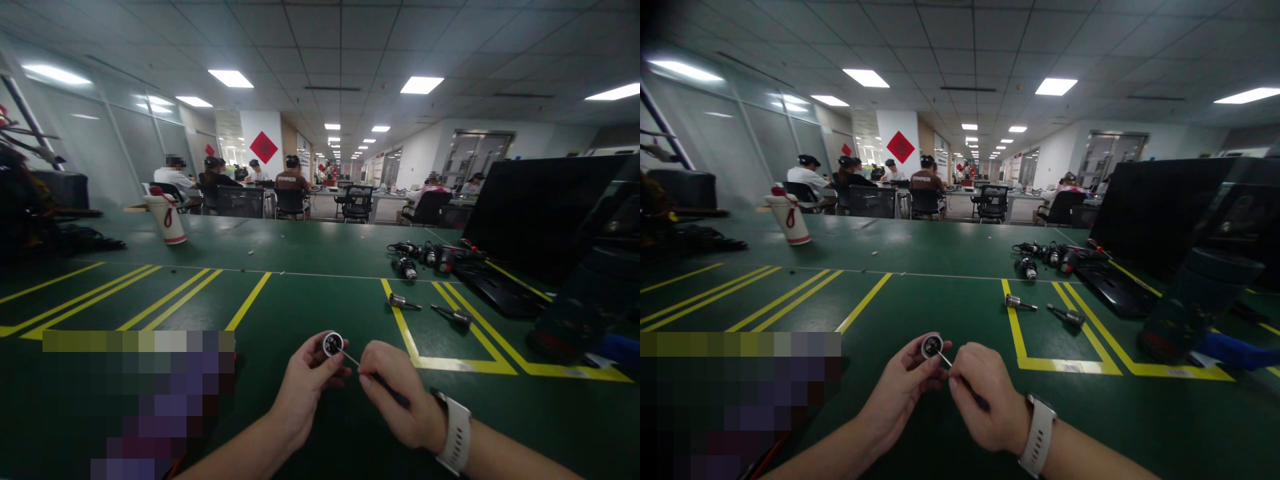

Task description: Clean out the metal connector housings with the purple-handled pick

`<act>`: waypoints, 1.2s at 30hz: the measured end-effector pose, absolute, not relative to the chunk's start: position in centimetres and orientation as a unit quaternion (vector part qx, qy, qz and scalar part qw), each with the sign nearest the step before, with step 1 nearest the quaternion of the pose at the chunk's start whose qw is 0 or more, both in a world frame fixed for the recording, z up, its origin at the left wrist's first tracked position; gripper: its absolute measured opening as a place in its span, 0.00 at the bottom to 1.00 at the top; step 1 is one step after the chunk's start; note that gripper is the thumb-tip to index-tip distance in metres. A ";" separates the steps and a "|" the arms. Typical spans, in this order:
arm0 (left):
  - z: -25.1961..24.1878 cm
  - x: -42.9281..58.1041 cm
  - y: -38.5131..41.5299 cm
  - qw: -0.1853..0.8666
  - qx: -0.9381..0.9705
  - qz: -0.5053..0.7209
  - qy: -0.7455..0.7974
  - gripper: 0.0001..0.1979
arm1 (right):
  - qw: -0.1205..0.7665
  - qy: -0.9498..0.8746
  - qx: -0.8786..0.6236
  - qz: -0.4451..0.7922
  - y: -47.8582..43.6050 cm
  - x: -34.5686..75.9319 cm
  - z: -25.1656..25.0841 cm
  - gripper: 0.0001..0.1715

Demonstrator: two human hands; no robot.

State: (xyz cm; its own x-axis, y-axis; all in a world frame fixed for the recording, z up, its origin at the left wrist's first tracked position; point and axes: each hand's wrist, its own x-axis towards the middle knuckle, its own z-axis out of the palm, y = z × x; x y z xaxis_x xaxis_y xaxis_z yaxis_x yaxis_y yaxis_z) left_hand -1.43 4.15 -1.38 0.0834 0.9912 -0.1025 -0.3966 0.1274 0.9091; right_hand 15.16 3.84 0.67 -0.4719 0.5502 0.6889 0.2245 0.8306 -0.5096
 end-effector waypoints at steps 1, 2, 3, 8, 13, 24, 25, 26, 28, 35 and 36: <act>-1.4 -1.4 4.1 0.635 0.374 0.545 0.400 0.16 | 0.459 -0.839 -0.233 0.176 3.8 15.2 0.7 0.09; -1.4 -1.4 4.1 0.634 0.377 0.544 0.400 0.16 | 0.459 -0.838 -0.237 0.175 3.8 15.2 0.8 0.09; -1.4 -1.4 4.0 0.633 0.380 0.542 0.401 0.17 | 0.460 -0.836 -0.241 0.175 3.7 15.1 0.9 0.09; -1.1 -1.4 3.8 0.632 0.366 0.539 0.420 0.28 | 0.463 -0.833 -0.249 0.175 3.7 15.1 1.0 0.10; -1.3 -1.3 3.9 0.629 0.371 0.541 0.418 0.28 | 0.462 -0.836 -0.242 0.172 3.8 15.1 0.8 0.09; -1.0 -1.4 3.7 0.631 0.377 0.530 0.423 0.27 | 0.473 -0.831 -0.236 0.174 3.6 15.5 1.3 0.09; -1.0 -1.4 3.7 0.631 0.378 0.528 0.425 0.27 | 0.476 -0.828 -0.240 0.175 3.6 15.5 1.4 0.10; -1.0 -1.4 3.6 0.630 0.378 0.528 0.425 0.28 | 0.479 -0.824 -0.245 0.176 3.6 15.5 1.5 0.10; -1.1 -1.4 3.6 0.629 0.382 0.530 0.422 0.29 | 0.485 -0.818 -0.252 0.178 3.6 15.5 1.6 0.10; -1.7 -1.4 3.9 0.624 0.397 0.522 0.425 0.28 | 0.478 -0.807 -0.282 0.204 3.5 15.1 2.1 0.10; -1.7 -1.4 3.9 0.623 0.398 0.521 0.428 0.28 | 0.474 -0.806 -0.286 0.209 3.5 15.0 2.2 0.10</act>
State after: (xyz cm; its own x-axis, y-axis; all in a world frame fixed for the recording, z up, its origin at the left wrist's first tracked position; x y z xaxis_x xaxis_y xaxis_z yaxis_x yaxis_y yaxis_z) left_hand -1.40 3.91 -1.69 0.0920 0.9887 -0.1185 -0.3078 0.1415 0.9409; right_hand 15.03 3.51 2.21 -0.3862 0.6591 0.6453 0.2633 0.7492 -0.6077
